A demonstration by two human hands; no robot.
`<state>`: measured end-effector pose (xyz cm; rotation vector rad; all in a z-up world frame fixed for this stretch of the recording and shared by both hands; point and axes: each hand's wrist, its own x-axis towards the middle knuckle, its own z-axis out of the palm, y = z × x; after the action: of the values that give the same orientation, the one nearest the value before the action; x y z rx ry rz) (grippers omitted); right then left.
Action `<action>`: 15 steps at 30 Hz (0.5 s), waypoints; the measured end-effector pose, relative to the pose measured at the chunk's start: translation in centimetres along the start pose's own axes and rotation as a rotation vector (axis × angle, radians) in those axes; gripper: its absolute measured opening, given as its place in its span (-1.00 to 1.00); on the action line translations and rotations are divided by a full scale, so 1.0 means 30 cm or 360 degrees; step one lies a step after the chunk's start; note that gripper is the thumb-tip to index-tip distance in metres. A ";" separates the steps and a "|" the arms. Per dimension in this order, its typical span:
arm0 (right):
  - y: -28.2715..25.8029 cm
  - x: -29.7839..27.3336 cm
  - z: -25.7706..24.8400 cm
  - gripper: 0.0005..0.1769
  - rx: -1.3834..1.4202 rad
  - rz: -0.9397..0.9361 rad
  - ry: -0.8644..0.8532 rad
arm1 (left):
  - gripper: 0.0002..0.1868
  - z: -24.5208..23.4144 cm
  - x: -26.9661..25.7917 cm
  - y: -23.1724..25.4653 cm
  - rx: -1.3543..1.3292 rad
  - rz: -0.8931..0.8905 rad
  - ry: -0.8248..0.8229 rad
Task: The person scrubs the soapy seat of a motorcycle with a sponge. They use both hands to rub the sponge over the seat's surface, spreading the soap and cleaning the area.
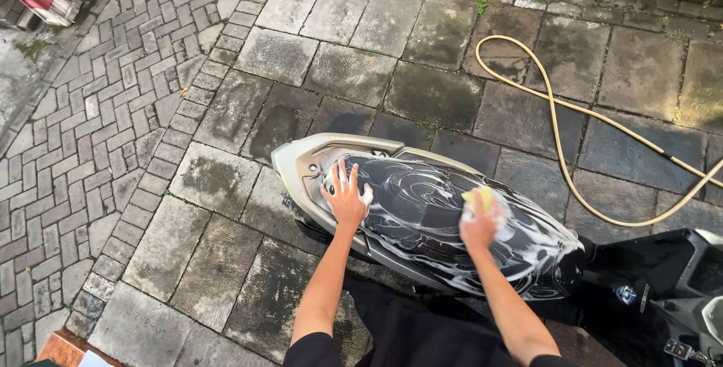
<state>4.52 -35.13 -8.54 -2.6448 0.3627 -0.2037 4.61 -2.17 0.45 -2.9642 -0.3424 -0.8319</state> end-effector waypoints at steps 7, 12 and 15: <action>-0.458 -0.114 -0.045 -0.45 0.0111 -0.0322 -0.0385 | -0.41 -0.038 0.006 0.005 -0.0026 -0.0028 -0.0009; -0.342 -0.212 0.159 -0.50 0.0185 -0.1064 -0.0074 | -0.42 -0.071 0.013 0.000 -0.0074 0.0013 -0.0062; -0.196 -0.214 0.116 -0.37 0.0166 -0.1093 -0.0058 | -0.39 -0.069 0.011 -0.004 -0.0063 0.0048 -0.0041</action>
<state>0.39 -26.77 -9.43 -2.5625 -0.5672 -0.3738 3.81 -2.21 2.38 -3.0108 -0.2845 -0.8069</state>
